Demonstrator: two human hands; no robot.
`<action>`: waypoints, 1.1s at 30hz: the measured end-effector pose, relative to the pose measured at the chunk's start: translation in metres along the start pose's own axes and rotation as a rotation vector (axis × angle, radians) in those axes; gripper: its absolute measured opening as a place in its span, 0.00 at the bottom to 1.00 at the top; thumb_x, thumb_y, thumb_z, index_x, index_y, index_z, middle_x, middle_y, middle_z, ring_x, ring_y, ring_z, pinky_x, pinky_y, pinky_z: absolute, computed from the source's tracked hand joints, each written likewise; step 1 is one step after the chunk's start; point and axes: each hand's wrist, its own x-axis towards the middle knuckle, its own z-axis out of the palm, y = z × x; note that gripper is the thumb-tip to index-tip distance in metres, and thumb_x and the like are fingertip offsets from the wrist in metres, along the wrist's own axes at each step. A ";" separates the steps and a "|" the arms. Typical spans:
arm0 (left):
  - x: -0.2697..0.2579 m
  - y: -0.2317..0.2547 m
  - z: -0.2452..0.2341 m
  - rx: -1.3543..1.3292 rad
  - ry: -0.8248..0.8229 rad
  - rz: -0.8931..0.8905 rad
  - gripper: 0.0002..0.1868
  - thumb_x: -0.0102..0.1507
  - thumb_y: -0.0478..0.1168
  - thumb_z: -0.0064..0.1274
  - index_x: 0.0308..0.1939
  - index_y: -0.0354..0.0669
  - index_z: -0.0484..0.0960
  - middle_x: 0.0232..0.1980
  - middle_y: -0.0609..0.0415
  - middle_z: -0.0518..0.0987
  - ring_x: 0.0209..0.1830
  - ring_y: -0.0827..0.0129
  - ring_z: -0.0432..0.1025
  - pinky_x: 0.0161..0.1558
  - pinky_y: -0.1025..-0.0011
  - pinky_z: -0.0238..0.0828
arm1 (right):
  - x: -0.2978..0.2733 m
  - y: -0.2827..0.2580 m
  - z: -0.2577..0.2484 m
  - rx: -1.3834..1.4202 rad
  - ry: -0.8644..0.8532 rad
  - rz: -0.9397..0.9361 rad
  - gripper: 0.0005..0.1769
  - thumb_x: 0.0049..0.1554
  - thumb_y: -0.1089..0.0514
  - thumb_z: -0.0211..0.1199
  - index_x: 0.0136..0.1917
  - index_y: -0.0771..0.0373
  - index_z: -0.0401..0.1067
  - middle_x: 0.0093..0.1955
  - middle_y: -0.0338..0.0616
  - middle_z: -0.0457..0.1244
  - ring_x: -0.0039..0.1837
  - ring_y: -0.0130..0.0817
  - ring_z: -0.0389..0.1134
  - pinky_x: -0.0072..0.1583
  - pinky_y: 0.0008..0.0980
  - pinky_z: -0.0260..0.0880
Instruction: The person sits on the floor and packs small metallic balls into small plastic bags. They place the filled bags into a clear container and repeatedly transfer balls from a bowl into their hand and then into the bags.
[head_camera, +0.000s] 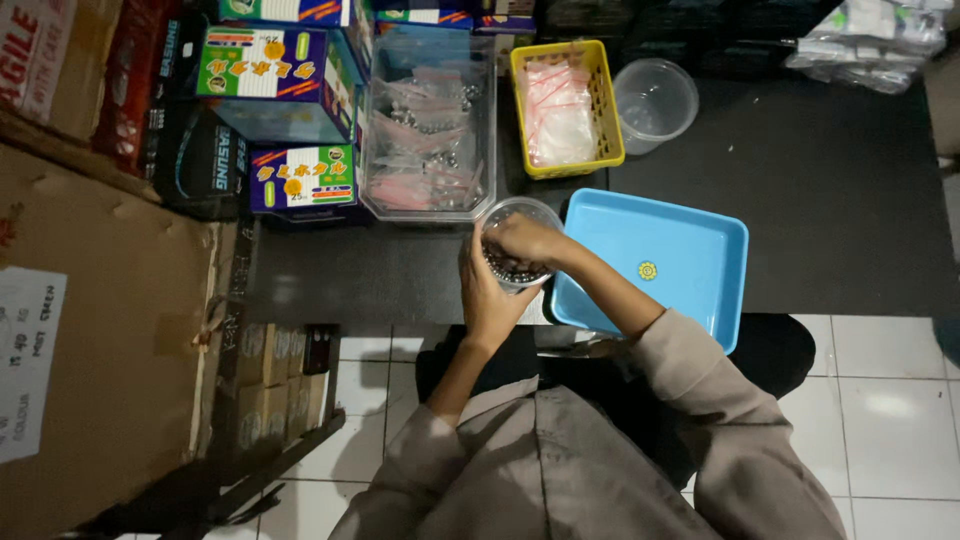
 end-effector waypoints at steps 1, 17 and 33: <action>-0.002 -0.003 0.001 -0.003 -0.005 0.006 0.55 0.39 0.41 0.68 0.64 0.31 0.53 0.57 0.32 0.64 0.57 0.40 0.61 0.57 0.51 0.56 | 0.009 0.007 -0.001 0.005 0.007 -0.001 0.21 0.53 0.50 0.50 0.22 0.60 0.63 0.17 0.42 0.53 0.17 0.27 0.52 0.16 0.23 0.47; -0.015 0.043 -0.043 -0.321 -0.121 -0.216 0.44 0.50 0.31 0.56 0.66 0.39 0.49 0.70 0.42 0.46 0.70 0.47 0.41 0.63 0.51 0.44 | 0.047 0.037 -0.016 -0.269 0.119 -0.217 0.18 0.50 0.44 0.55 0.30 0.57 0.74 0.27 0.46 0.64 0.36 0.42 0.67 0.40 0.36 0.66; -0.001 0.042 -0.027 -1.154 0.162 -0.794 0.18 0.61 0.36 0.38 0.54 0.35 0.64 0.54 0.48 0.68 0.58 0.64 0.62 0.50 0.71 0.58 | -0.029 -0.024 -0.017 0.783 0.035 0.031 0.12 0.50 0.54 0.55 0.31 0.64 0.64 0.20 0.42 0.51 0.19 0.18 0.43 0.18 0.15 0.43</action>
